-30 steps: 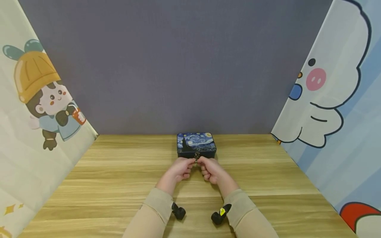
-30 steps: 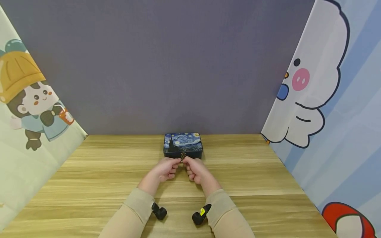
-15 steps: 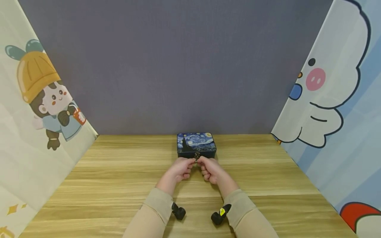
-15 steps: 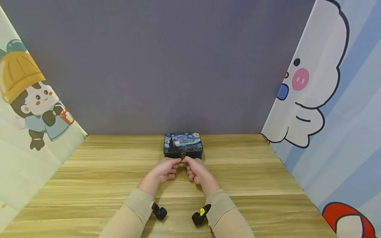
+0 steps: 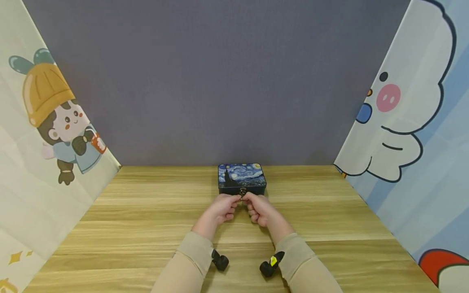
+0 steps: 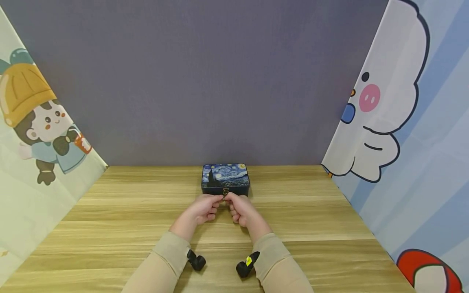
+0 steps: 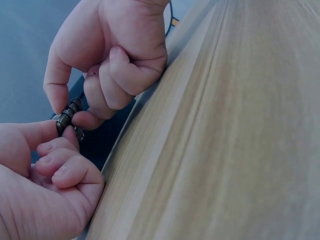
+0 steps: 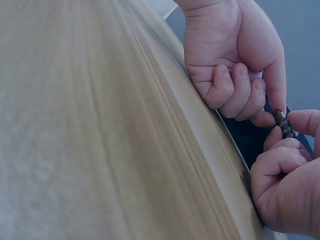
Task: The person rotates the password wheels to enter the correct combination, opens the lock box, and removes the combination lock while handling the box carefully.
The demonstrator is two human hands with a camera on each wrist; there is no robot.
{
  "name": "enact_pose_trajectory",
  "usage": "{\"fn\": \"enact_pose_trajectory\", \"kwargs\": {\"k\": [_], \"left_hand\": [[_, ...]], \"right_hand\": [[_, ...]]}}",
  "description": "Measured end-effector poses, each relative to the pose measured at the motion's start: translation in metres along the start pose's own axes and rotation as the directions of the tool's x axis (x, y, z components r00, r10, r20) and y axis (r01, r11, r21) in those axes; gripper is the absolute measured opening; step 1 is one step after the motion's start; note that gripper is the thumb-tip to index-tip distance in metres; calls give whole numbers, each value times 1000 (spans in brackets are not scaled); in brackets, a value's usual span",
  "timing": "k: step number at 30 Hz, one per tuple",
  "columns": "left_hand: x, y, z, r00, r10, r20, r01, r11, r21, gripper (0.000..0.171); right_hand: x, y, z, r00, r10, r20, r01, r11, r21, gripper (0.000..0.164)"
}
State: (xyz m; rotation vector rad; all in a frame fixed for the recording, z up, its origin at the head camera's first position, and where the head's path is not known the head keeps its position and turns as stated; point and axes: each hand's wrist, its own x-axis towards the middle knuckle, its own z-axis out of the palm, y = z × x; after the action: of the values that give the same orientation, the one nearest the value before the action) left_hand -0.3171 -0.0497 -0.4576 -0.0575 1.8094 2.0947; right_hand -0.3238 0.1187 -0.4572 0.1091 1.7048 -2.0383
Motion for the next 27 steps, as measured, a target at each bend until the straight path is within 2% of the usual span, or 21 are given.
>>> {"fn": "enact_pose_trajectory", "kwargs": {"k": [27], "left_hand": [[0, 0, 1, 1000, -7, -10, 7, 1000, -1, 23]], "right_hand": [[-1, 0, 0, 1000, -12, 8, 12, 1000, -17, 20]]}}
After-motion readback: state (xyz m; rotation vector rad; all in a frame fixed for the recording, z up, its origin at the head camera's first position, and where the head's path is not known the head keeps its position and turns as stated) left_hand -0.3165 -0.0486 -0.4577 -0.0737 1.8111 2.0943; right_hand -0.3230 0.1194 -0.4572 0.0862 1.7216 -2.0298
